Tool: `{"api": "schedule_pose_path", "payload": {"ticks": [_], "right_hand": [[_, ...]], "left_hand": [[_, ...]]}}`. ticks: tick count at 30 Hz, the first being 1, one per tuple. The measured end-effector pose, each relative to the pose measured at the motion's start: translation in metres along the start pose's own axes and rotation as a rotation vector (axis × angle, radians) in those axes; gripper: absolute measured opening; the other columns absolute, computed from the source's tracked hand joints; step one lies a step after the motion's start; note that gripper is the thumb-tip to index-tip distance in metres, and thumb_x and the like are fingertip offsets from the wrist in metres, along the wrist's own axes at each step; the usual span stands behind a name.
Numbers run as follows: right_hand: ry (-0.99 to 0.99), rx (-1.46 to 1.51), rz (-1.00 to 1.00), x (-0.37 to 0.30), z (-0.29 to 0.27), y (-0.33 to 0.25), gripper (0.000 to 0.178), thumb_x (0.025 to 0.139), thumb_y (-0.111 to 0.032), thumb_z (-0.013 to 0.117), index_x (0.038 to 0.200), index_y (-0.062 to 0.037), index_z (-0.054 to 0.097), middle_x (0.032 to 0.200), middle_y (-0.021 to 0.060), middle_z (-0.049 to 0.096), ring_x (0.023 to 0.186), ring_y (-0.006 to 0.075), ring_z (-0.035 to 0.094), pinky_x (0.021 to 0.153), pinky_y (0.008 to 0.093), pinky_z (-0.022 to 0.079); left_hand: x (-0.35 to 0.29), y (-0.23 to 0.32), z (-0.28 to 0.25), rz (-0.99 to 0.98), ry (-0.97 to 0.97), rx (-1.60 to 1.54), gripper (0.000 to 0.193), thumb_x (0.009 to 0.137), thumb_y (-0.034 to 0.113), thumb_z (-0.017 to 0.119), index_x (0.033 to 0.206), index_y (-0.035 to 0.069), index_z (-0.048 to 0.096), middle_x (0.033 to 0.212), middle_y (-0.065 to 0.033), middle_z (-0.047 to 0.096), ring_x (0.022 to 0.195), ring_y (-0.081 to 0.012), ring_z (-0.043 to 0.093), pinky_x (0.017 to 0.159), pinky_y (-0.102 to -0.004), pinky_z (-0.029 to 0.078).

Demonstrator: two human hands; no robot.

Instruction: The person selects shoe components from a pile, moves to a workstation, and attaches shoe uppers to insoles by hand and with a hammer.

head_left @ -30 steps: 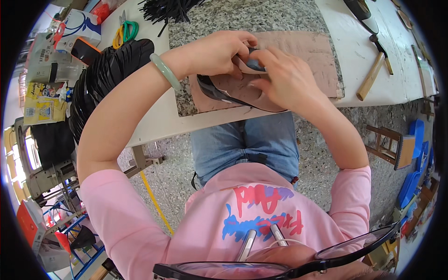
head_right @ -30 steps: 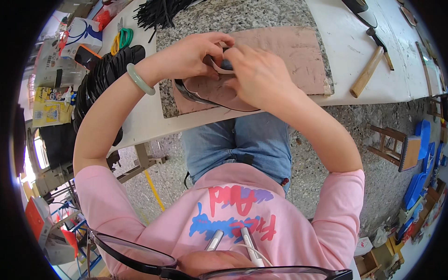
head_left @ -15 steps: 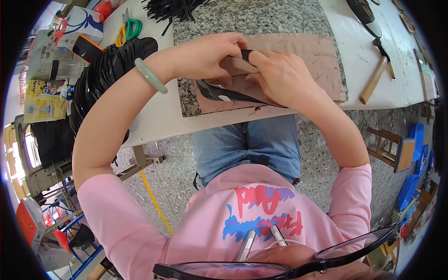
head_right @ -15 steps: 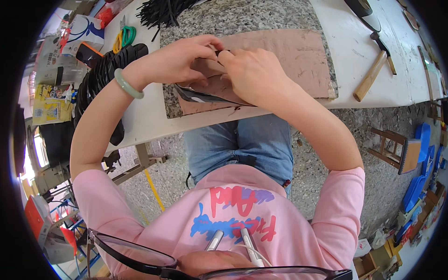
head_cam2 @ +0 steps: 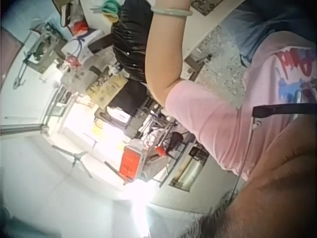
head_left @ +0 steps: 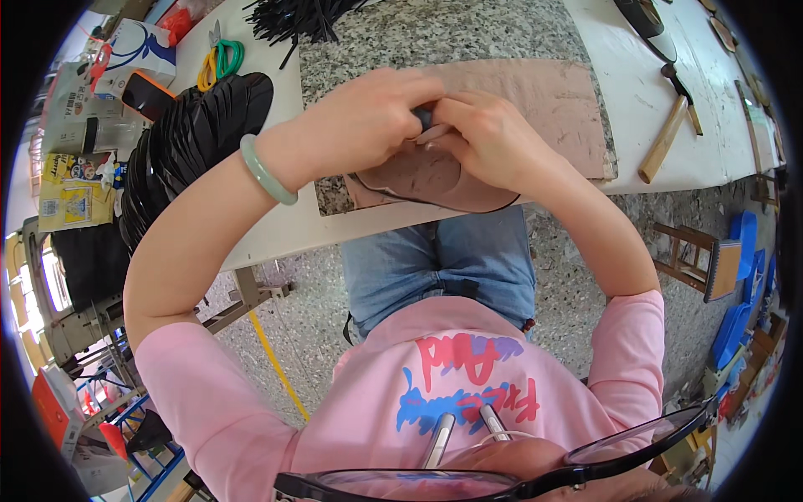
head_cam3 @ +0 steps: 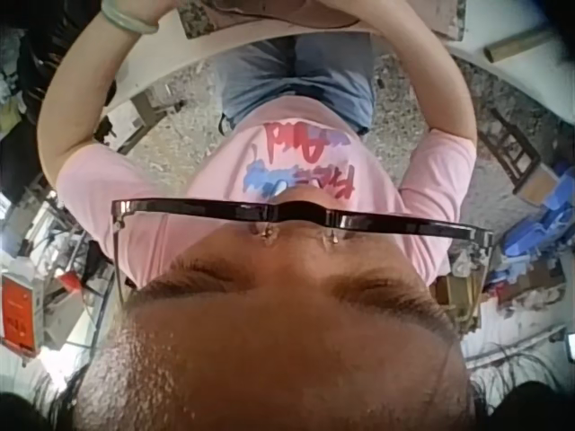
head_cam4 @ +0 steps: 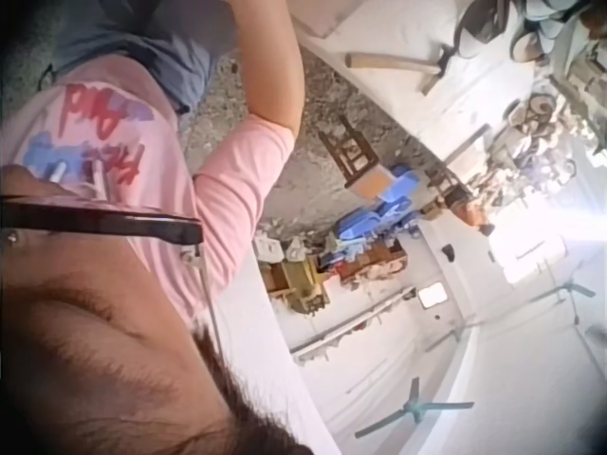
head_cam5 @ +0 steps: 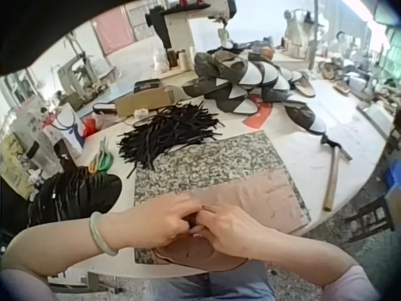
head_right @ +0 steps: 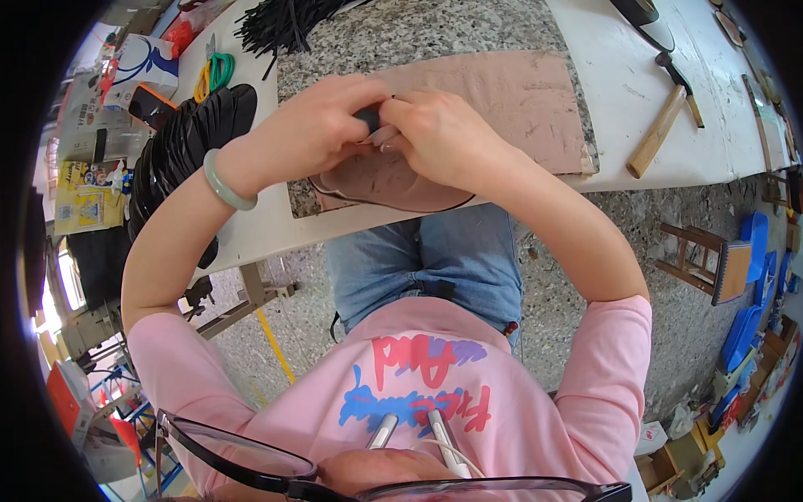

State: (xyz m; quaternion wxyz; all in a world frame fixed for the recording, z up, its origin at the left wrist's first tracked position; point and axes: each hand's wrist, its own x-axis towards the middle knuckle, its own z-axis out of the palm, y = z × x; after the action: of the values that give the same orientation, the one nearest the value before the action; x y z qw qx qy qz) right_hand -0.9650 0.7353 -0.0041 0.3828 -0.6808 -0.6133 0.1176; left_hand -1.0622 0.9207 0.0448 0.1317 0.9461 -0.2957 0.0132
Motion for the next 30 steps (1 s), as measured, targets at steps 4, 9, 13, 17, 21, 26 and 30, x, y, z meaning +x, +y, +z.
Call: {"api": "schedule_pose_path", "payload": {"ticks": [4,9,13,17,21,26,30], "right_hand": [[-0.058,-0.108,0.11,0.01,0.0,-0.002,0.02,0.077,-0.007,0.062,0.095,-0.0012,0.058,0.085,0.0205,0.065,0.085,0.0396,0.062,0.073,0.0475,0.048],[-0.167,-0.153,0.156,0.02,-0.012,-0.003,0.023,0.077,-0.008,0.064,0.098,-0.0006,0.06,0.084,0.0217,0.066,0.084,0.0399,0.063,0.074,0.0477,0.049],[-0.221,-0.032,0.164,0.017,-0.017,0.003,0.024,0.075,-0.011,0.067,0.096,-0.0019,0.061,0.091,0.0187,0.065,0.09,0.039,0.06,0.075,0.0463,0.047],[-0.198,-0.119,0.171,0.009,-0.019,0.01,0.027,0.074,-0.014,0.071,0.097,-0.0028,0.062,0.09,0.0167,0.064,0.092,0.0365,0.059,0.079,0.0445,0.047],[-0.114,-0.117,0.171,0.005,-0.017,0.017,0.02,0.08,-0.019,0.066,0.096,-0.0058,0.066,0.093,0.0165,0.067,0.094,0.0356,0.062,0.08,0.0455,0.049],[-0.154,-0.208,0.125,0.006,-0.011,0.021,0.018,0.081,-0.016,0.064,0.096,-0.0044,0.064,0.092,0.0148,0.064,0.095,0.0341,0.059,0.083,0.0448,0.046],[-0.344,-0.26,0.243,0.021,-0.018,0.01,0.018,0.082,-0.016,0.061,0.095,-0.004,0.064,0.092,0.0142,0.065,0.096,0.0334,0.059,0.084,0.0442,0.046]], "left_hand": [[-0.003,0.008,0.0,-0.098,0.022,-0.024,0.012,0.067,0.007,0.068,0.077,0.001,0.067,0.098,-0.0136,0.061,0.084,-0.0321,0.062,0.082,-0.0409,0.049],[0.021,0.008,-0.025,-0.383,-0.598,-0.062,0.019,0.077,0.012,0.066,0.092,0.001,0.06,0.088,-0.0164,0.063,0.093,-0.0342,0.06,0.094,-0.0583,0.037],[0.007,0.003,0.002,-0.333,-0.385,0.039,0.016,0.077,0.021,0.068,0.082,0.006,0.068,0.078,-0.0119,0.067,0.081,-0.0333,0.064,0.088,-0.0547,0.039],[0.015,0.014,0.0,-0.641,-0.287,-0.126,0.027,0.073,0.032,0.071,0.089,0.01,0.071,0.078,-0.0104,0.068,0.084,-0.0289,0.065,0.085,-0.0441,0.035],[0.022,0.008,-0.006,-0.805,-0.439,-0.248,0.026,0.074,0.034,0.071,0.085,0.011,0.073,0.078,-0.0089,0.068,0.083,-0.026,0.064,0.083,-0.0423,0.031],[0.02,0.005,-0.005,-0.759,-0.453,-0.234,0.021,0.079,0.03,0.066,0.082,0.011,0.073,0.075,-0.0094,0.067,0.081,-0.0265,0.064,0.082,-0.0438,0.031],[0.025,0.009,-0.008,-0.719,-0.482,-0.175,0.023,0.082,0.026,0.058,0.08,0.009,0.072,0.074,-0.0119,0.067,0.08,-0.0295,0.064,0.082,-0.046,0.032]]}}
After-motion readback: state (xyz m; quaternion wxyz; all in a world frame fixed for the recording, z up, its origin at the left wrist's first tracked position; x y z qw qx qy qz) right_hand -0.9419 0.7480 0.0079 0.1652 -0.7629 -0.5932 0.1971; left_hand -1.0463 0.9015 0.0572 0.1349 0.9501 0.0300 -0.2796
